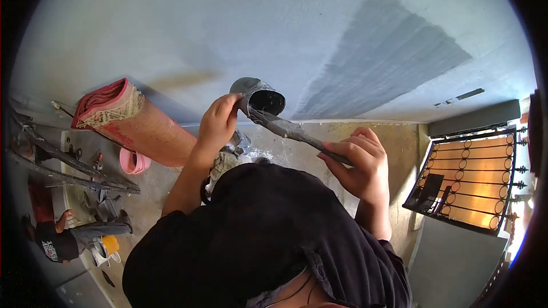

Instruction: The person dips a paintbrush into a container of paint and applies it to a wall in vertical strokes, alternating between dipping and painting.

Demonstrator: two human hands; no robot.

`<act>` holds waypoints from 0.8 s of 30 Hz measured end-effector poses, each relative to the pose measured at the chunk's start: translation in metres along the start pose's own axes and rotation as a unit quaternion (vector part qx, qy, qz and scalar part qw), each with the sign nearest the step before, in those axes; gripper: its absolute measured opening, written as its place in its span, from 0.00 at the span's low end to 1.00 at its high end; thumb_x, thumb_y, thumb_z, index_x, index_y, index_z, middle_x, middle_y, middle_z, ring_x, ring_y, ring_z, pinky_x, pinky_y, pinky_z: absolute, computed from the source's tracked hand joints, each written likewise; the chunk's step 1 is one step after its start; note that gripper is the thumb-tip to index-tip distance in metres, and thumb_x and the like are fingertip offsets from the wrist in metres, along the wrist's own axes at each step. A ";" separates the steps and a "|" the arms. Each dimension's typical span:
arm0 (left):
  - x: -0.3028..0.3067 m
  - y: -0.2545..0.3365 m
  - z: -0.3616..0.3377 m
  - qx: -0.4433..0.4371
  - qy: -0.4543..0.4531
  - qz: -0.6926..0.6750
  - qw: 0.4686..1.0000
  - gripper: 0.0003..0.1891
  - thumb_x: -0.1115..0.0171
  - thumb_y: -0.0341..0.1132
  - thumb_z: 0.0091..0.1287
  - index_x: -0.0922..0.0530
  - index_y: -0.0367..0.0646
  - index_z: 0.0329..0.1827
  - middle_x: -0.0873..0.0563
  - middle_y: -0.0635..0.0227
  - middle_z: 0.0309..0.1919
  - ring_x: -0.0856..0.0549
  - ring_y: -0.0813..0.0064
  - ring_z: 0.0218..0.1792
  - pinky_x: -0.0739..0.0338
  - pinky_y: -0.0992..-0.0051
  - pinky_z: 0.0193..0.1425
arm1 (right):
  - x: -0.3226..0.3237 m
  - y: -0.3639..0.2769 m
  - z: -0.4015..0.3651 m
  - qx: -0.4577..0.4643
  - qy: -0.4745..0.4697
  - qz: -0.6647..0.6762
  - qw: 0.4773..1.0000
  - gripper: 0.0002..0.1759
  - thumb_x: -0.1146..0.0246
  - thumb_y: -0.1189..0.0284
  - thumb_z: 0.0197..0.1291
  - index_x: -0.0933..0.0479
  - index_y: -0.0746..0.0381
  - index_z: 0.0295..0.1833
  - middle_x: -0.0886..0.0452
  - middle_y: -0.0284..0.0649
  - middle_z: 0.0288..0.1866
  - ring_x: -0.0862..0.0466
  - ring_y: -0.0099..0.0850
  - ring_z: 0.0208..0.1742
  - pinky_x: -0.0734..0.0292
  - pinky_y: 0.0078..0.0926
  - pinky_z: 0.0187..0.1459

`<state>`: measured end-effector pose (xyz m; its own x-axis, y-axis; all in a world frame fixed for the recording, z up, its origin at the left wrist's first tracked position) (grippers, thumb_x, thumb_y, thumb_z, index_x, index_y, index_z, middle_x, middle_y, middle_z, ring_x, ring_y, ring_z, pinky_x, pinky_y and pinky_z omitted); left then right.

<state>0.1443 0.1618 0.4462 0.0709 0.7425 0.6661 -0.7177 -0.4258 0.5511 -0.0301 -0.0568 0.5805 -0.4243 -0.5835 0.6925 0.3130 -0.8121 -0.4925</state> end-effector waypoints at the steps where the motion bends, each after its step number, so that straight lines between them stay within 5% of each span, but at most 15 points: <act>1: 0.006 0.006 0.004 -0.009 0.004 0.012 1.000 0.20 0.40 0.17 0.63 0.22 0.39 0.58 0.13 0.56 0.52 0.14 0.51 0.54 0.18 0.61 0.57 | 0.001 -0.008 0.005 0.026 0.011 -0.004 1.000 0.11 0.21 0.75 0.49 0.14 0.58 0.39 0.19 0.31 0.23 0.20 0.31 0.26 0.24 0.31 0.38; 9: 0.023 0.040 0.026 -0.091 0.040 0.012 0.995 0.23 0.39 0.13 0.60 0.22 0.40 0.57 0.12 0.60 0.52 0.13 0.54 0.54 0.17 0.62 0.57 | 0.015 -0.027 0.023 0.045 0.074 -0.022 0.996 0.14 0.19 0.77 0.45 0.14 0.60 0.38 0.17 0.35 0.22 0.20 0.32 0.22 0.26 0.29 0.33; 14: 0.017 0.061 0.032 -0.114 0.020 0.006 0.993 0.23 0.40 0.12 0.60 0.22 0.41 0.57 0.13 0.59 0.52 0.14 0.53 0.54 0.17 0.62 0.57 | 0.027 -0.008 0.022 -0.036 0.124 0.023 0.991 0.16 0.20 0.79 0.46 0.14 0.61 0.42 0.15 0.37 0.28 0.18 0.35 0.27 0.24 0.30 0.32; 24: -0.010 0.118 0.036 -0.122 -0.074 -0.037 0.989 0.23 0.37 0.14 0.59 0.21 0.41 0.57 0.14 0.56 0.51 0.14 0.52 0.53 0.17 0.61 0.56 | 0.010 0.022 0.006 -0.033 0.042 0.070 0.996 0.13 0.24 0.74 0.53 0.14 0.57 0.46 0.12 0.39 0.35 0.14 0.40 0.35 0.20 0.36 0.41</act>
<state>0.0842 0.0854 0.5231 0.2179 0.6753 0.7046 -0.8507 -0.2224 0.4763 -0.0223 -0.0806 0.5802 -0.4511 -0.6874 0.5692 0.3195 -0.7199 -0.6162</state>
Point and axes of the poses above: each hand's wrist, its own z-axis towards the middle knuckle, its own x-axis out of the back of the hand, y = z × x, the point moved 9 cm from there along z, towards the middle knuckle
